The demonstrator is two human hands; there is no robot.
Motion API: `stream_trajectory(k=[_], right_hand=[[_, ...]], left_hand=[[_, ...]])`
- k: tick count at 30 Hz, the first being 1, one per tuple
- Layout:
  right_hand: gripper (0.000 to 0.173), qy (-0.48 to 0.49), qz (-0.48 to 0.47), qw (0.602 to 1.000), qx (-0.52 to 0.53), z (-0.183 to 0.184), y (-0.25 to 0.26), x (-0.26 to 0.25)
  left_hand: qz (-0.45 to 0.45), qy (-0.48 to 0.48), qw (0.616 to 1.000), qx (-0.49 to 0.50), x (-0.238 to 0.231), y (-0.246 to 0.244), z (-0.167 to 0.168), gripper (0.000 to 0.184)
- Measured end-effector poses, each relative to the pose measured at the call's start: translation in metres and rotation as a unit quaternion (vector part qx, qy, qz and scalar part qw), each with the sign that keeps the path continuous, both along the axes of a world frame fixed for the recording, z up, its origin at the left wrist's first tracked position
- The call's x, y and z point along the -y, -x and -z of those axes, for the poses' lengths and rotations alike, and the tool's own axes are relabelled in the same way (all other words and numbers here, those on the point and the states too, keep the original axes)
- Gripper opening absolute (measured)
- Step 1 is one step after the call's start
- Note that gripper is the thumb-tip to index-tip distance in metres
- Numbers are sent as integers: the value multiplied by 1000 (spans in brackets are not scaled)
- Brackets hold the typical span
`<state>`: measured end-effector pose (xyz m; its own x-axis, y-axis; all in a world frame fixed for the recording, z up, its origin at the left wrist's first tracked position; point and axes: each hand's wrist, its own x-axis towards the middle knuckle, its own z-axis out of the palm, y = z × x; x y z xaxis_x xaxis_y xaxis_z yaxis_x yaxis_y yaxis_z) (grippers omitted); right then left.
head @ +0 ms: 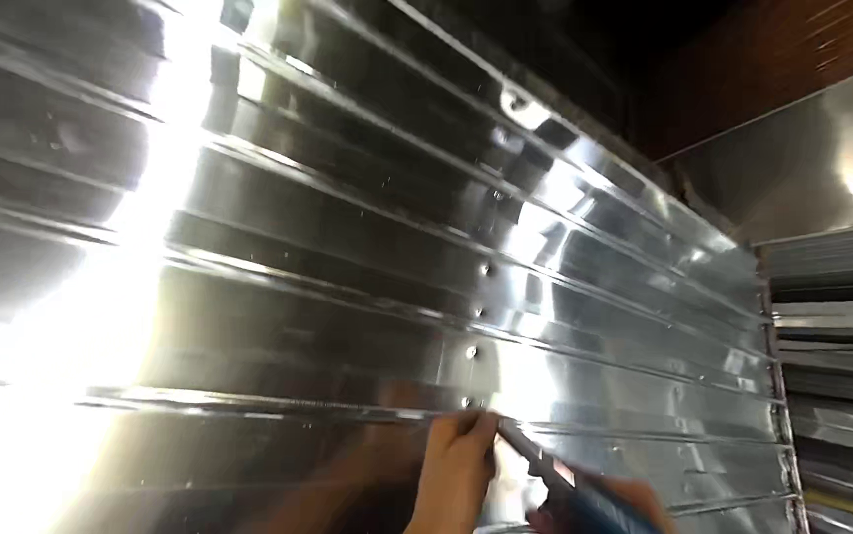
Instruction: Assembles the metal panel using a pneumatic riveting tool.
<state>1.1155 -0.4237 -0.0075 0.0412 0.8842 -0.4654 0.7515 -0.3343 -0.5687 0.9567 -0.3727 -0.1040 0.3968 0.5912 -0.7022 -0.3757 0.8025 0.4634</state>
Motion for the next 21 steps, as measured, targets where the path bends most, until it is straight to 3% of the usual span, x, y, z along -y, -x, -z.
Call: stream_trajectory(k=[2, 5, 9, 11, 14, 16, 18, 21], right_hand=[[31, -24, 11, 1000, 9, 6, -15, -60], [26, 8, 40, 999, 15, 16, -25, -151], [18, 75, 58, 994, 47, 35, -26, -237], [14, 87, 45, 995, 25, 45, -31, -256], [14, 81, 41, 995, 33, 48, -34, -259], [10, 78, 62, 995, 30, 45, -30, -253], [10, 84, 71, 994, 15, 45, -26, -254], [12, 131, 49, 990, -3, 43, -28, -266]], left_hand=[[10, -51, 999, 11, -58, -22, 4, 35], [20, -41, 999, 8, -135, -44, 8, 30], [76, -198, 968, -133, -197, -35, 23, 26], [83, -304, 914, -256, -199, 7, 26, 30], [-14, -433, 769, -470, -178, 95, 39, 29], [-81, -452, 690, -560, -168, 145, 52, 32], [-110, -445, 652, -604, -165, 176, 66, 36], [-128, -449, 643, -608, -169, 182, 79, 38]])
